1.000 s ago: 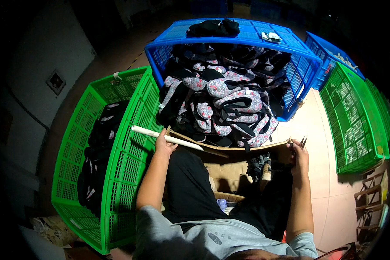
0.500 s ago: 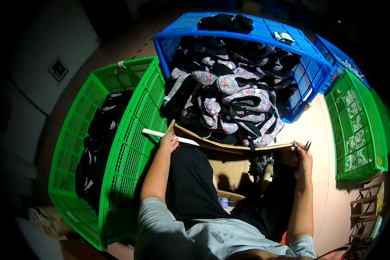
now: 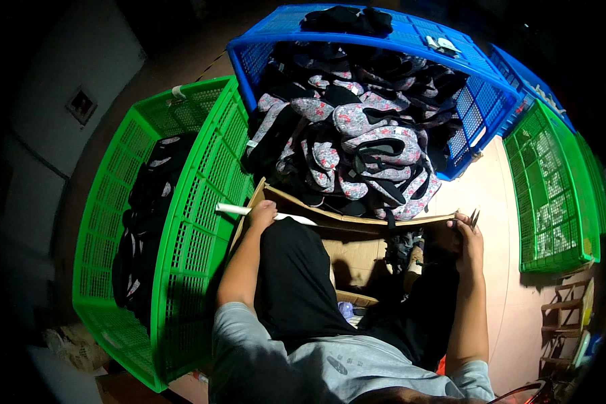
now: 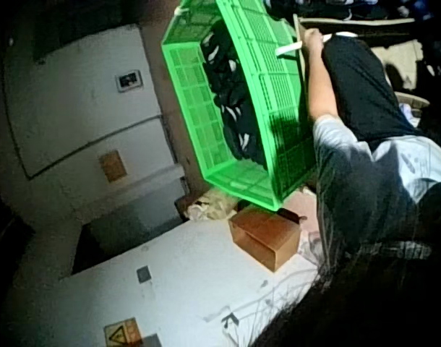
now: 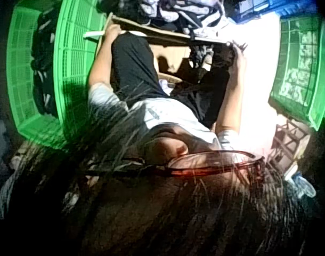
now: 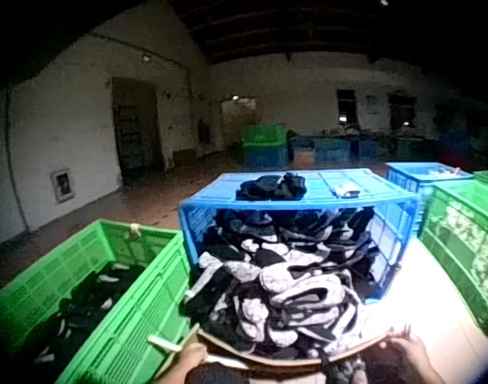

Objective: The person sits on the floor and sews a floral-patterned slipper using a needle and thread. They pull the thread through the fabric repeatedly to secure the slipper's components.

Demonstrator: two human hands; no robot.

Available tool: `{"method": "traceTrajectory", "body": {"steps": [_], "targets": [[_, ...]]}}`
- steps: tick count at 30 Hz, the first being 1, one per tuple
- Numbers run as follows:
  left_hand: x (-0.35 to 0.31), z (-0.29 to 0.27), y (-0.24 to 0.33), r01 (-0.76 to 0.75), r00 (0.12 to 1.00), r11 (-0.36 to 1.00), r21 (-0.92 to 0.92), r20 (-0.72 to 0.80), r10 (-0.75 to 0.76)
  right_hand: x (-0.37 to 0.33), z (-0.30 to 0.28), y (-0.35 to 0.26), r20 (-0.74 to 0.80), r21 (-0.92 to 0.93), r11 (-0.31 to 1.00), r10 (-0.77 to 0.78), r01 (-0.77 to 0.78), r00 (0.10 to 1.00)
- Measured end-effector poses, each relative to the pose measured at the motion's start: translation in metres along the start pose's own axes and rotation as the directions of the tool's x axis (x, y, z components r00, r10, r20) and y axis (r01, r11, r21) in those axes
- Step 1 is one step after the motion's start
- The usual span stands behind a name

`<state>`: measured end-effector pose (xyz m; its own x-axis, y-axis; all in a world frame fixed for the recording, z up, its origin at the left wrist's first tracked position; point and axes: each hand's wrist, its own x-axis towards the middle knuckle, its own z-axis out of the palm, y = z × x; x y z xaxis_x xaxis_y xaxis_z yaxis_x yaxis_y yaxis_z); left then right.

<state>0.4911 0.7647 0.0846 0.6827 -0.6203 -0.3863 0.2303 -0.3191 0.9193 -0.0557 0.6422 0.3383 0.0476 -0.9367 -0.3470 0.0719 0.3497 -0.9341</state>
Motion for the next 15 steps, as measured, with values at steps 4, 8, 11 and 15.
{"method": "traceTrajectory", "body": {"steps": [4,8,11,15], "targets": [[0.001,0.022,0.007,-0.144,0.986,0.989,0.029,0.087,0.141,0.004,-0.004,0.007,0.014,0.059,0.998,-0.03,0.029,0.999],[0.011,0.02,0.004,-0.188,0.976,0.98,0.061,0.118,0.18,0.004,0.009,0.007,0.031,0.027,0.999,-0.024,0.023,0.999],[0.013,0.019,0.0,-0.011,0.999,0.985,-0.17,0.042,0.018,0.006,0.012,0.006,0.032,0.026,0.999,-0.024,0.023,0.999],[0.009,0.027,-0.004,0.208,0.975,0.954,-0.216,-0.038,-0.221,0.006,0.012,0.001,0.05,0.024,1.0,-0.009,0.008,0.999]]}}
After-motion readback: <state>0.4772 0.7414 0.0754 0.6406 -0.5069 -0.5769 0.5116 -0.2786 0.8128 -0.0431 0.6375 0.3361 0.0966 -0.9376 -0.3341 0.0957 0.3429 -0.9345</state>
